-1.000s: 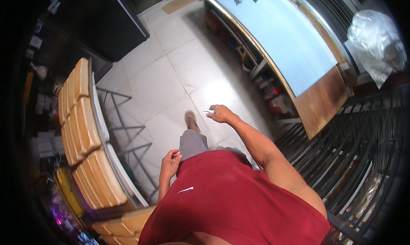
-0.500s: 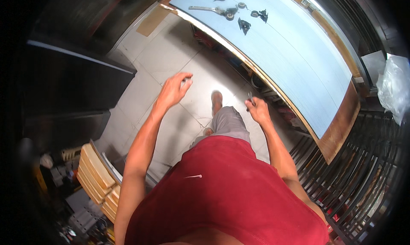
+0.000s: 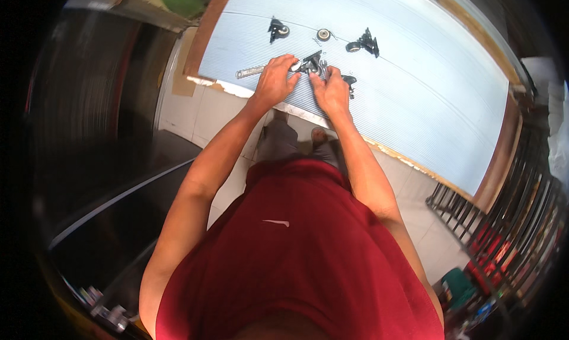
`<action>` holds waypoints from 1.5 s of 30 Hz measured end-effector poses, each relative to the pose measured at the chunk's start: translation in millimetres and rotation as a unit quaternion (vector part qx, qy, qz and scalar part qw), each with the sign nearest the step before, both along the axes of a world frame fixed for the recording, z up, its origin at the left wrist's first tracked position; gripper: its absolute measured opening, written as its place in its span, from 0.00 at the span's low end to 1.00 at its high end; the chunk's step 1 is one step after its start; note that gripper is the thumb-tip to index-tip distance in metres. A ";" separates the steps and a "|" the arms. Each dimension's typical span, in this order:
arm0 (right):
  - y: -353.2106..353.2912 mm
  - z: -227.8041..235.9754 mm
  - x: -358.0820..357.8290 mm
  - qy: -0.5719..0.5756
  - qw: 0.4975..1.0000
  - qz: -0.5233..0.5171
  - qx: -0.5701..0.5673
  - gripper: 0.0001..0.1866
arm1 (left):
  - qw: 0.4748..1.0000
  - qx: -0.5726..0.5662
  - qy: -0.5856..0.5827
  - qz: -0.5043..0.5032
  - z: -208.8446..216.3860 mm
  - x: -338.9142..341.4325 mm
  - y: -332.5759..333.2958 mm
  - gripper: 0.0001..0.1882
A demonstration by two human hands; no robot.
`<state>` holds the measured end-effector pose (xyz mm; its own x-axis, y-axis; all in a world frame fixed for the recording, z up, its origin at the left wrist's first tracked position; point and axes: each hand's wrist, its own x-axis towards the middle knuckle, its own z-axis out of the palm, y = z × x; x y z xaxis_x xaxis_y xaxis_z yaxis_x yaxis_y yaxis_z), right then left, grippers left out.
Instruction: The person assembles caster wheels onto metal brackets using a wrench. They tighten the nuts on the wheel axles, then retrieve a blue plastic tray and a black handle from a shelf. Finally, they attach the handle to the assembled caster unit.
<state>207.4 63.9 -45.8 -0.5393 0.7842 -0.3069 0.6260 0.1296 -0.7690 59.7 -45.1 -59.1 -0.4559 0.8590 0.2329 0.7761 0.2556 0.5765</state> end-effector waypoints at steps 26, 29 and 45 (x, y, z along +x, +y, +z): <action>-16.0 128.4 -50.3 0.132 0.971 -0.201 -0.017 0.14 | 0.578 -0.054 -0.812 -0.058 107.4 -83.8 90.3 0.21; -24.1 141.4 -45.1 0.134 0.973 -0.180 -0.048 0.10 | 0.624 0.003 -0.777 -0.078 116.9 -77.2 98.9 0.19; -16.1 155.9 -55.6 0.102 0.989 -0.104 -0.017 0.11 | 0.761 0.060 -0.637 -0.106 121.4 -68.9 98.1 0.12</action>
<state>151.8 47.8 110.1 -0.4218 0.8751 -0.2372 0.4677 -0.0141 -0.8838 -9.2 52.9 62.3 -0.2316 0.9520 -0.2004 -0.4158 0.0893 0.9051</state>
